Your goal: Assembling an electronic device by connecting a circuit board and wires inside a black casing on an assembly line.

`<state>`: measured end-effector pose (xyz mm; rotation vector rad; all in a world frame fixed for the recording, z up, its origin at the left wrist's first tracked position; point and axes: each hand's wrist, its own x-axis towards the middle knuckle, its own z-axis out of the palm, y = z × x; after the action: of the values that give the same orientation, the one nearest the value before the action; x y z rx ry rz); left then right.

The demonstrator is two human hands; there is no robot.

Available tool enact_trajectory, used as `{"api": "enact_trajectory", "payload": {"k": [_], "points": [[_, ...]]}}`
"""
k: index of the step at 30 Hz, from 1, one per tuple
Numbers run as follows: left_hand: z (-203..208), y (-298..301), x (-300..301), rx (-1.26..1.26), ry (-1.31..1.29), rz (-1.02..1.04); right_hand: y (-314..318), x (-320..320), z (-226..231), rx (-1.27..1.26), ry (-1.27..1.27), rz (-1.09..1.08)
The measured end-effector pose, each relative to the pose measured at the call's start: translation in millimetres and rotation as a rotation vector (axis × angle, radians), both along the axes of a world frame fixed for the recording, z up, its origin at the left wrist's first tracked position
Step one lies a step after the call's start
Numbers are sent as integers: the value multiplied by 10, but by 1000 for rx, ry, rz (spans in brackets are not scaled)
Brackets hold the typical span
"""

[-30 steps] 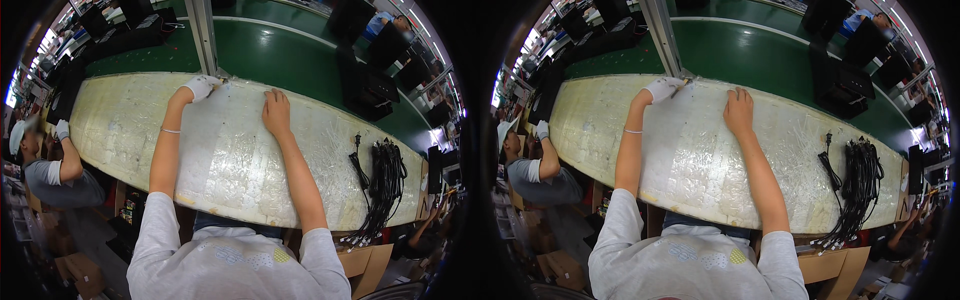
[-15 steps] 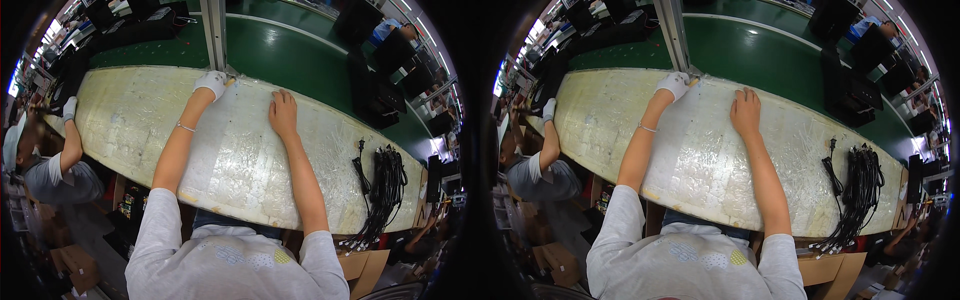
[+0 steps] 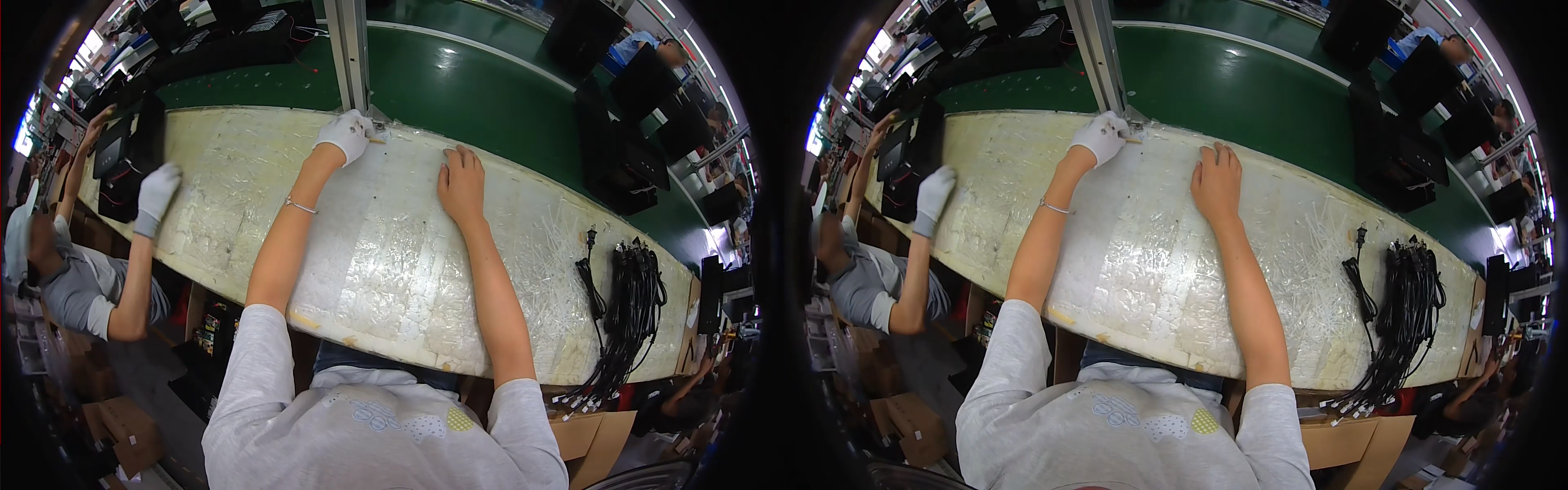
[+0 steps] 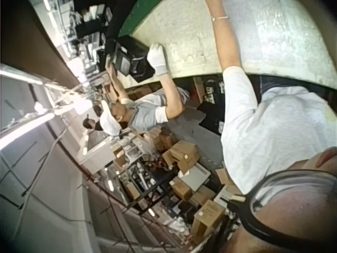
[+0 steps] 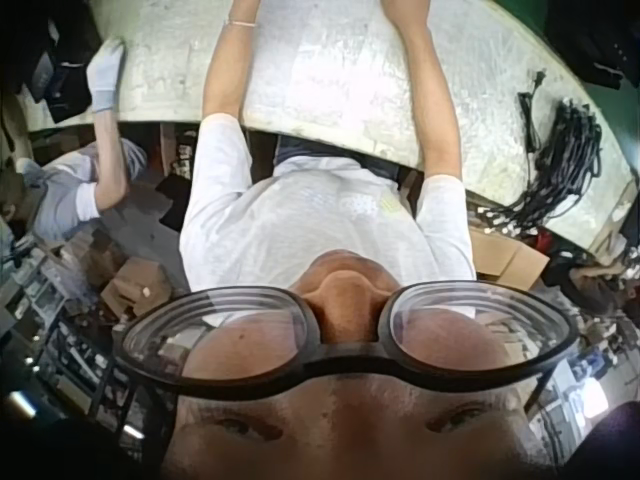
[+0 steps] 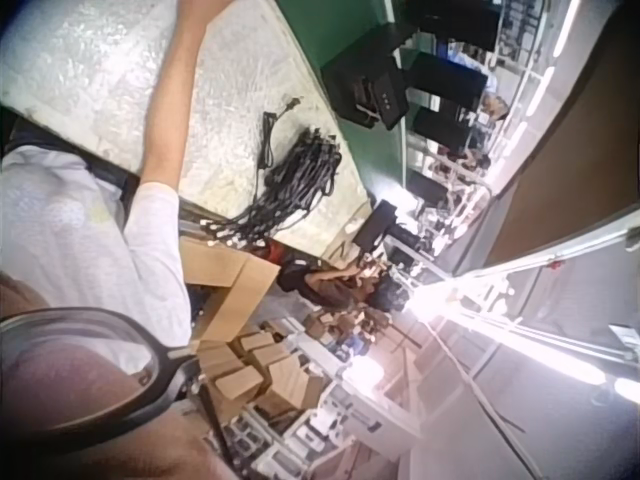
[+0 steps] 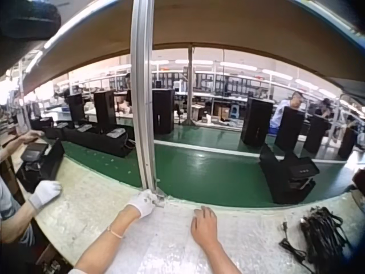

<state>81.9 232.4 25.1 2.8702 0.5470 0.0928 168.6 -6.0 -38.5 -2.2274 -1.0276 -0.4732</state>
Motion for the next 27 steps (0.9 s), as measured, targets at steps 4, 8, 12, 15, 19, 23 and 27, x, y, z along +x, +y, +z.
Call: {"api": "enact_trajectory", "payload": {"k": [4,8,12,15,19,23,27], "points": [[-111,95,22,63,-281,-36,8,12,33,10,-10,4],[-391,165,-54,-52,-380,-3,44,-9,34,33,-3,18],[269,-24,-721,4,-627,26,52,15,17,2,-67,-4],[894,-86,-1465,511,-880,287,-12,35,23,-33,-94,2],[647,348,-2685,792,-1095,773,240,-602,343,93,-169,158],[418,557,-3640,780,-1033,957,1113,-1701,527,174,181,702],[521,127,-3742,373,-1072,802,2585,-2291,388,160,128,925]]}}
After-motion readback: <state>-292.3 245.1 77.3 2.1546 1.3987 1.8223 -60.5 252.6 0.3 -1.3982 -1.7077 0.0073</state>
